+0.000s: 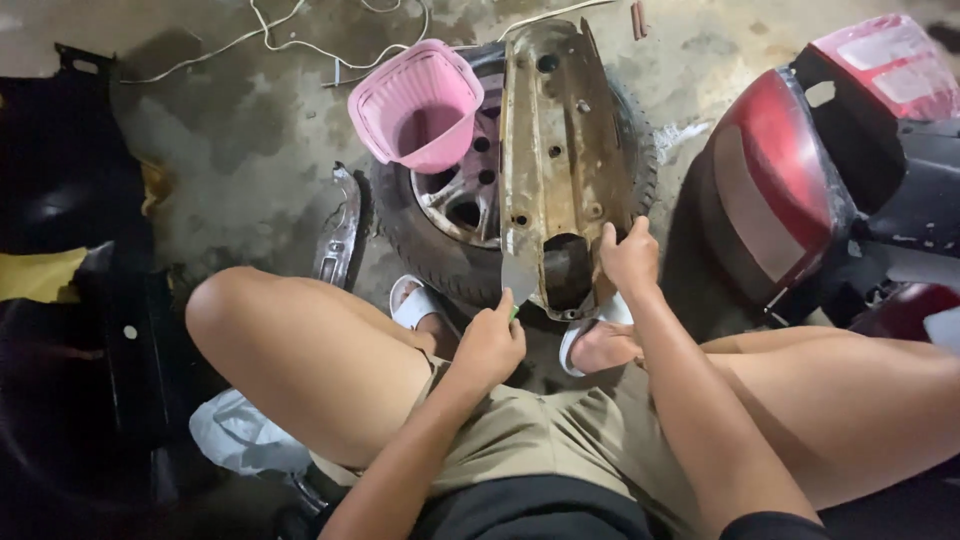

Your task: The person sits on the floor and uses a scraper to remove rust and debris from a metal car part. They hold the part steady with one hand while scraping the surface with the other, occasionally adjusting their grip to reach different areas.

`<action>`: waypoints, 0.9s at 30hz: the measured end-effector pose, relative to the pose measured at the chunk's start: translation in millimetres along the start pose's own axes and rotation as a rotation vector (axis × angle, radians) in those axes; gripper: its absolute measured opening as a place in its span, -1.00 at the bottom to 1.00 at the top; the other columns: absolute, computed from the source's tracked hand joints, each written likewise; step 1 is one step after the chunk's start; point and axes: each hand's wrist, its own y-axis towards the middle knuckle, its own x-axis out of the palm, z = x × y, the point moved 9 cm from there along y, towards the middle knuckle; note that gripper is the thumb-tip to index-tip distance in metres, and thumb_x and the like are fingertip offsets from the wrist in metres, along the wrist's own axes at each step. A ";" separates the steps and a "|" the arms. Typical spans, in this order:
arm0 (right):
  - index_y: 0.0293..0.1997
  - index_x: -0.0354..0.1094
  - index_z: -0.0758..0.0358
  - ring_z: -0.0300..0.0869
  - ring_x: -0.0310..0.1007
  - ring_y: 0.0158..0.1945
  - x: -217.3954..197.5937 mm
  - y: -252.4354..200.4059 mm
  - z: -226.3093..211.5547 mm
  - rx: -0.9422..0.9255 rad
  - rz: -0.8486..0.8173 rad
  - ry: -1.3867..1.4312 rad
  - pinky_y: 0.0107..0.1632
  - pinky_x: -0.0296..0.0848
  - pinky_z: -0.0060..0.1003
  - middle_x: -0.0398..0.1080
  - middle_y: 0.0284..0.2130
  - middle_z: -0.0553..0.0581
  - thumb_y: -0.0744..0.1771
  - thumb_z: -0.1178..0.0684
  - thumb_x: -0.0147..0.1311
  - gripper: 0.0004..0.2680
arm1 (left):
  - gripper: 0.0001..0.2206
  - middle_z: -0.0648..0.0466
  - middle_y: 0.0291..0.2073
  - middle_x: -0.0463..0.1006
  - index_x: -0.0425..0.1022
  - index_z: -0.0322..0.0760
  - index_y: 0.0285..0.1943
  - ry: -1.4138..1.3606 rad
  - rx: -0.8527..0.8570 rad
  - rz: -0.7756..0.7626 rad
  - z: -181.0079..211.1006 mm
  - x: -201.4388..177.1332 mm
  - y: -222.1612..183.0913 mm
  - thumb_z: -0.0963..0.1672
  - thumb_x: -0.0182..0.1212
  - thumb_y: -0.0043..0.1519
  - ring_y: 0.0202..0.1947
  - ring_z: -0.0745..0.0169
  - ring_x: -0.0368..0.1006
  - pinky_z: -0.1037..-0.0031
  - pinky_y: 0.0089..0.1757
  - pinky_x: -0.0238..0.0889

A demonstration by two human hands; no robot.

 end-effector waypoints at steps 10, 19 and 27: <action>0.17 0.12 0.46 0.37 0.49 0.05 -5.6 -9.6 -5.1 0.016 -0.069 0.042 -0.05 0.61 0.19 0.37 -0.04 0.64 0.44 -0.17 -0.05 -0.61 | -0.49 -0.42 -0.21 0.48 0.13 -0.48 0.51 -0.030 -0.011 0.025 -12.5 14.3 -1.6 -0.14 -0.13 0.35 -0.16 -0.38 0.56 0.08 -0.22 0.50; 0.26 0.06 0.50 0.38 0.49 0.05 -11.5 -17.2 -13.5 0.023 -0.099 0.063 -0.07 0.62 0.23 0.33 0.01 0.67 0.44 -0.12 -0.08 -0.60 | -0.49 -0.42 -0.14 0.48 0.12 -0.46 0.52 -0.033 -0.015 0.049 -17.2 16.5 10.9 -0.13 -0.17 0.36 -0.15 -0.33 0.57 0.15 -0.24 0.51; 0.26 0.06 0.56 0.39 0.49 0.02 -11.0 -17.4 -15.5 0.013 -0.081 0.062 -0.10 0.64 0.24 0.32 0.00 0.70 0.45 -0.10 -0.07 -0.59 | -0.49 -0.45 -0.11 0.46 0.08 -0.47 0.53 -0.046 0.003 0.081 -21.5 25.0 19.6 -0.13 -0.20 0.37 -0.12 -0.38 0.56 0.11 -0.23 0.52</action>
